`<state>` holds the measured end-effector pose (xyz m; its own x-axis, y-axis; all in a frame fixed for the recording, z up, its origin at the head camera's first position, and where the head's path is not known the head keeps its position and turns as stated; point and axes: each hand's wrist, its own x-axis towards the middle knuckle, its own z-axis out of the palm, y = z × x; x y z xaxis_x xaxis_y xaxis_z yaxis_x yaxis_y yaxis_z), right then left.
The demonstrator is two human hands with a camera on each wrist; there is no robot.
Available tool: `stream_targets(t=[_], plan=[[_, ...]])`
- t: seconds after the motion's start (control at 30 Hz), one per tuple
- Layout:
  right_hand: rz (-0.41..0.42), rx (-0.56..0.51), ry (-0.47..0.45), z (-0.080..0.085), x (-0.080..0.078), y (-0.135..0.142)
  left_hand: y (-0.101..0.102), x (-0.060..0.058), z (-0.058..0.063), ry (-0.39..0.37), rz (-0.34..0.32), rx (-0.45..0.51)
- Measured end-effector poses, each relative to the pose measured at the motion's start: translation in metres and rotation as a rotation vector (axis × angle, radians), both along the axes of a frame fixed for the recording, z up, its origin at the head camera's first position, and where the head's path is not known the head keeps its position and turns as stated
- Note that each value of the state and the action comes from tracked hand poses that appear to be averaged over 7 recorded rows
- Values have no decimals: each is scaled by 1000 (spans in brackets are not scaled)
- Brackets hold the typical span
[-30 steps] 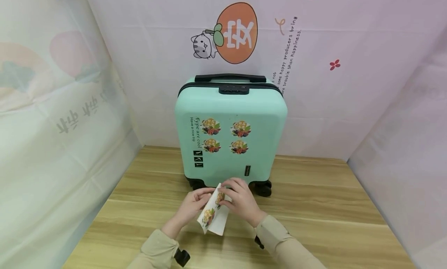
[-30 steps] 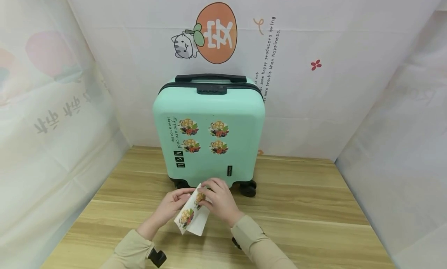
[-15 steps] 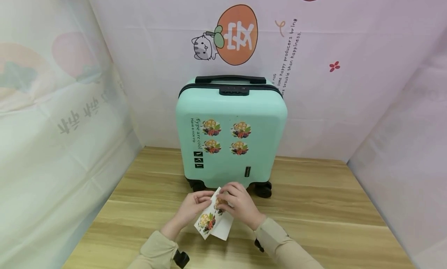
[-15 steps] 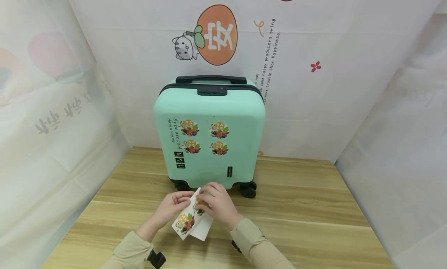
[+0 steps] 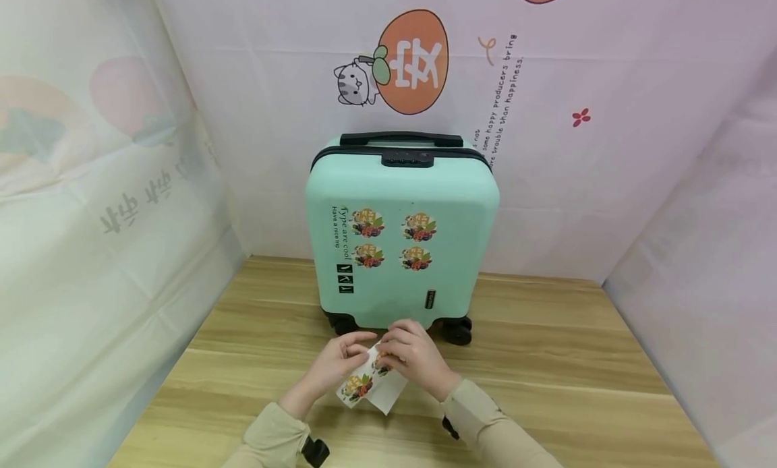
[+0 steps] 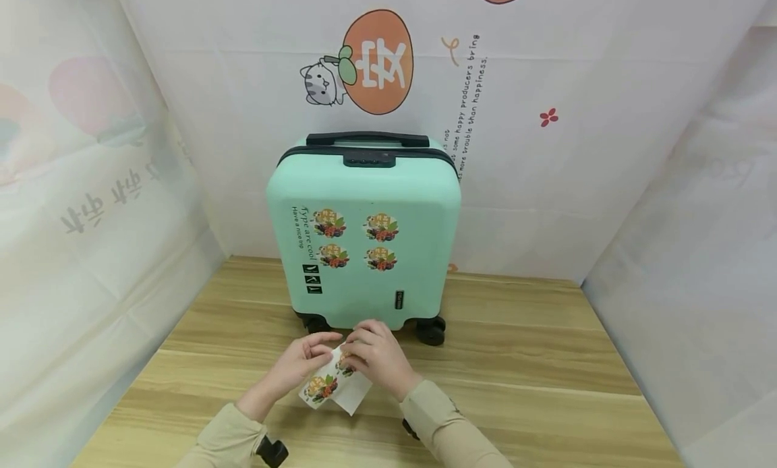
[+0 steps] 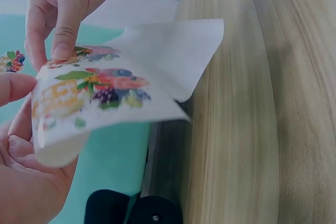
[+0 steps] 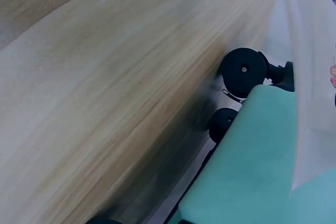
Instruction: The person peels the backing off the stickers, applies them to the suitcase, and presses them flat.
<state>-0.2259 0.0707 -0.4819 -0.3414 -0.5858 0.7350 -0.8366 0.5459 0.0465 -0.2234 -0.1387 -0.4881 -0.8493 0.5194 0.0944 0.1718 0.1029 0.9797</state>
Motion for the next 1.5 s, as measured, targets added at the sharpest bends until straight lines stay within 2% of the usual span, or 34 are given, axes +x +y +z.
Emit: stream_targets(t=[0.17, 0.5, 0.73, 0.9, 1.17, 1.5], plan=[[6, -17, 23, -6, -1, 1, 1, 0, -3, 30, 21, -33], [42, -75, 145, -12, -4, 0, 3, -2, -3, -9, 73, -15], [27, -69, 211, -11, -5, -2, 6, -1, 0, -20, 116, 17], [22, -72, 216, -11, -5, -2, 7, -1, 0, -14, 139, 44], [33, -70, 218, -14, -4, -4, 8, -1, -1, 9, 190, 36], [61, -50, 181, -20, -1, -2, 7, -2, -3, 11, 265, 49]])
